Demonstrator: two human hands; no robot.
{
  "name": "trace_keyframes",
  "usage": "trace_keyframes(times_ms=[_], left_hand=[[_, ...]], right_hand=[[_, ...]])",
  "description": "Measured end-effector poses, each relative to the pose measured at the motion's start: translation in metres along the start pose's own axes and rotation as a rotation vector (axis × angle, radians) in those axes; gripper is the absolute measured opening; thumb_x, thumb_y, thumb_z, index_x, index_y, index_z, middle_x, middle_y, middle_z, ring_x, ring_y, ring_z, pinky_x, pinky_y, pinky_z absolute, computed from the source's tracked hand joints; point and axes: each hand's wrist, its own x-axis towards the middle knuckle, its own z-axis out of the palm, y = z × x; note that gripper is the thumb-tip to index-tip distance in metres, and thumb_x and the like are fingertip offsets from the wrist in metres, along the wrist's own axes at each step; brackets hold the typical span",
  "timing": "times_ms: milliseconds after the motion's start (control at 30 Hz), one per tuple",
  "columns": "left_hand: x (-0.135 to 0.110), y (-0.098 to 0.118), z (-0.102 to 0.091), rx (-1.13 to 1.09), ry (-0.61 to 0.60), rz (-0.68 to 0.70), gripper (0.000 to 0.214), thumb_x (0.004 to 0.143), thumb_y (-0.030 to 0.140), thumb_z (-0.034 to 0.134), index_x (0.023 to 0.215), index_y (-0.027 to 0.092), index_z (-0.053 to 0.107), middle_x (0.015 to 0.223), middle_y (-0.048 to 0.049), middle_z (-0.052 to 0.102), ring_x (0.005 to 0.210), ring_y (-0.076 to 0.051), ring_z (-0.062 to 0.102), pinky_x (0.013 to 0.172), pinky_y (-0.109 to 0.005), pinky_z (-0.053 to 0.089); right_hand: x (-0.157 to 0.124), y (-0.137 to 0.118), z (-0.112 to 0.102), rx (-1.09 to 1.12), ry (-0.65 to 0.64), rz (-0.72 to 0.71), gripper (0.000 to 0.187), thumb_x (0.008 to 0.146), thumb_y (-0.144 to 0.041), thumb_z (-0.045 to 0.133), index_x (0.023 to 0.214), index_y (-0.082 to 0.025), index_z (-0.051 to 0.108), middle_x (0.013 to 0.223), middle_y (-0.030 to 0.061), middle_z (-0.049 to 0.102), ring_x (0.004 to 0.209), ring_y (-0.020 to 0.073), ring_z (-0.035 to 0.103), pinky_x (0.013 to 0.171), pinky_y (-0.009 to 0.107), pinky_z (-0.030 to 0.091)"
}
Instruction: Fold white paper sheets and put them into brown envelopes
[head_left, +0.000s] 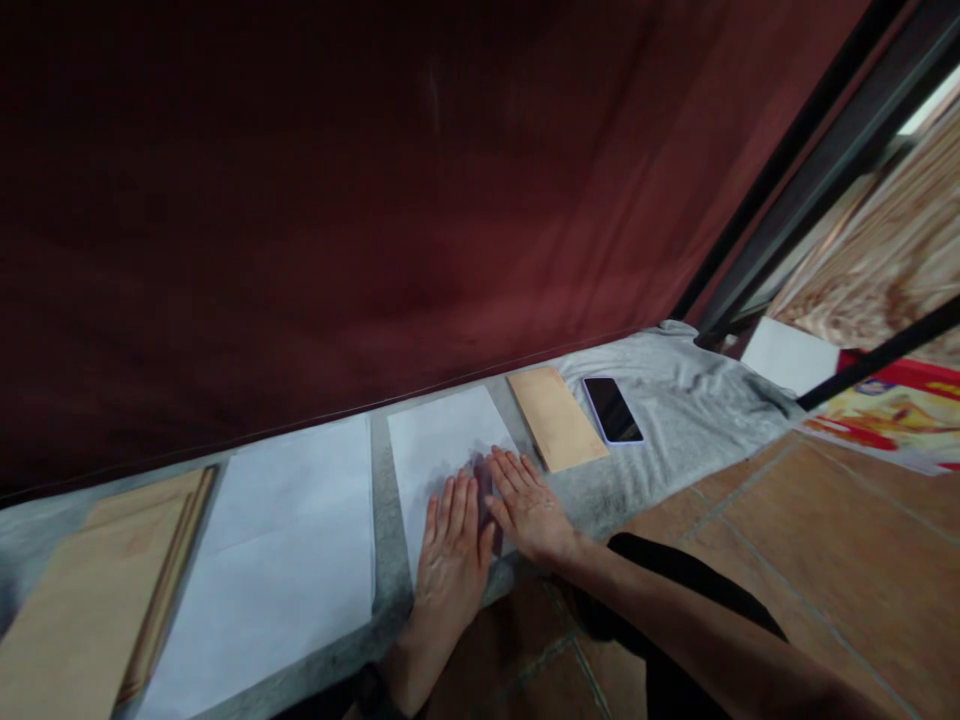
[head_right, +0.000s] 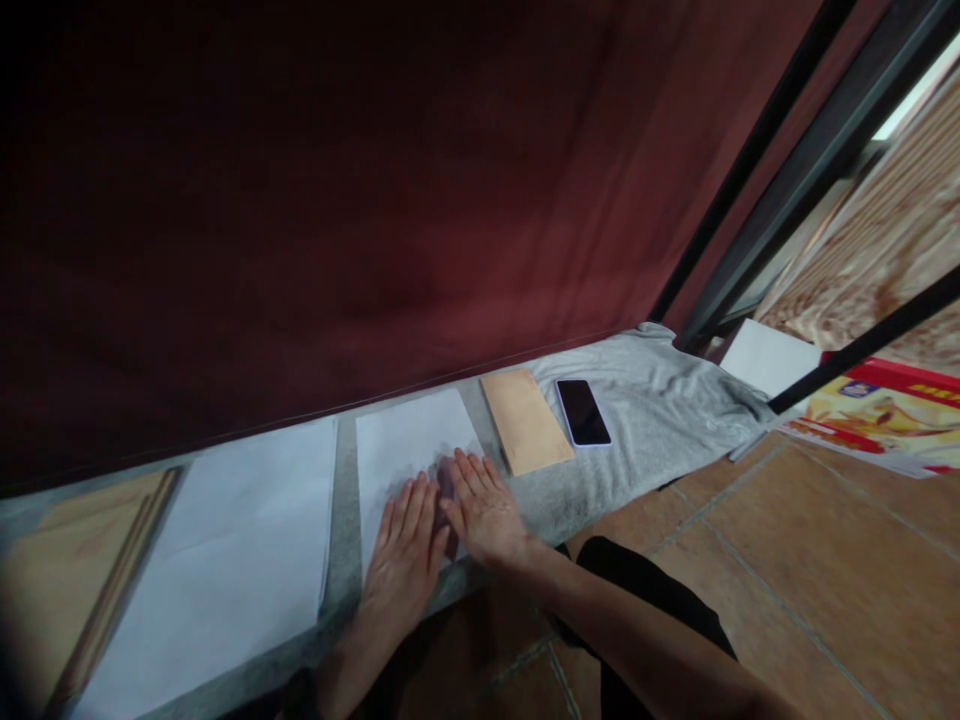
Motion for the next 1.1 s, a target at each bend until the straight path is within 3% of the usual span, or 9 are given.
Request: trace_keyframes(times_ms=[100, 233, 500, 767, 967, 1100], left_hand=[[-0.004, 0.008, 0.011, 0.002, -0.043, 0.079, 0.064, 0.096, 0.024, 0.038, 0.157, 0.012, 0.025, 0.16, -0.0162, 0.037, 0.151, -0.028, 0.028, 0.121, -0.054, 0.031], [-0.01, 0.001, 0.014, 0.005, -0.048, 0.088, 0.061, 0.097, 0.023, 0.037, 0.156, 0.011, 0.028, 0.158, -0.017, 0.04, 0.15, -0.027, 0.032, 0.121, -0.051, 0.032], [-0.022, -0.017, -0.005, -0.003, -0.028, -0.06, 0.066, 0.099, 0.046, 0.041, 0.154, 0.011, 0.033, 0.158, -0.0185, 0.04, 0.148, -0.03, 0.034, 0.12, -0.05, 0.033], [-0.033, -0.029, -0.009, 0.014, 0.009, -0.168, 0.073, 0.098, 0.056, 0.036, 0.154, 0.007, 0.034, 0.156, -0.0231, 0.041, 0.147, -0.033, 0.037, 0.119, -0.056, 0.032], [0.002, -0.033, -0.013, -0.019, 0.013, -0.131, 0.066, 0.1, 0.045, 0.035, 0.154, 0.007, 0.032, 0.158, -0.0201, 0.04, 0.149, -0.031, 0.032, 0.122, -0.054, 0.028], [0.036, -0.032, -0.005, -0.021, 0.018, -0.168, 0.063, 0.101, 0.039, 0.033, 0.154, 0.005, 0.032, 0.159, -0.0216, 0.037, 0.151, -0.03, 0.027, 0.122, -0.053, 0.029]], right_hand=[[0.001, -0.011, 0.001, 0.059, -0.034, -0.044, 0.054, 0.106, -0.035, 0.036, 0.154, -0.009, 0.038, 0.159, 0.0142, 0.038, 0.148, 0.0237, 0.033, 0.122, 0.045, 0.032], [-0.003, -0.012, 0.005, 0.069, -0.044, -0.103, 0.055, 0.105, -0.036, 0.041, 0.154, -0.012, 0.038, 0.157, 0.0126, 0.042, 0.147, 0.0224, 0.035, 0.122, 0.044, 0.032], [-0.013, 0.013, 0.0, 0.012, -0.035, -0.119, 0.062, 0.103, -0.039, 0.046, 0.155, -0.01, 0.034, 0.16, 0.0162, 0.035, 0.149, 0.0263, 0.031, 0.121, 0.047, 0.031], [-0.025, 0.02, -0.003, -0.025, -0.029, -0.061, 0.064, 0.1, -0.04, 0.051, 0.155, -0.011, 0.035, 0.159, 0.0169, 0.036, 0.147, 0.0288, 0.035, 0.12, 0.048, 0.033], [0.005, 0.019, -0.015, 0.058, -0.061, 0.04, 0.054, 0.106, -0.04, 0.036, 0.149, -0.01, 0.046, 0.149, 0.0158, 0.052, 0.142, 0.0256, 0.044, 0.119, 0.049, 0.036], [0.038, 0.008, -0.016, 0.12, -0.033, 0.065, 0.053, 0.108, -0.039, 0.026, 0.148, -0.011, 0.048, 0.15, 0.0145, 0.051, 0.142, 0.0237, 0.044, 0.117, 0.047, 0.038]])
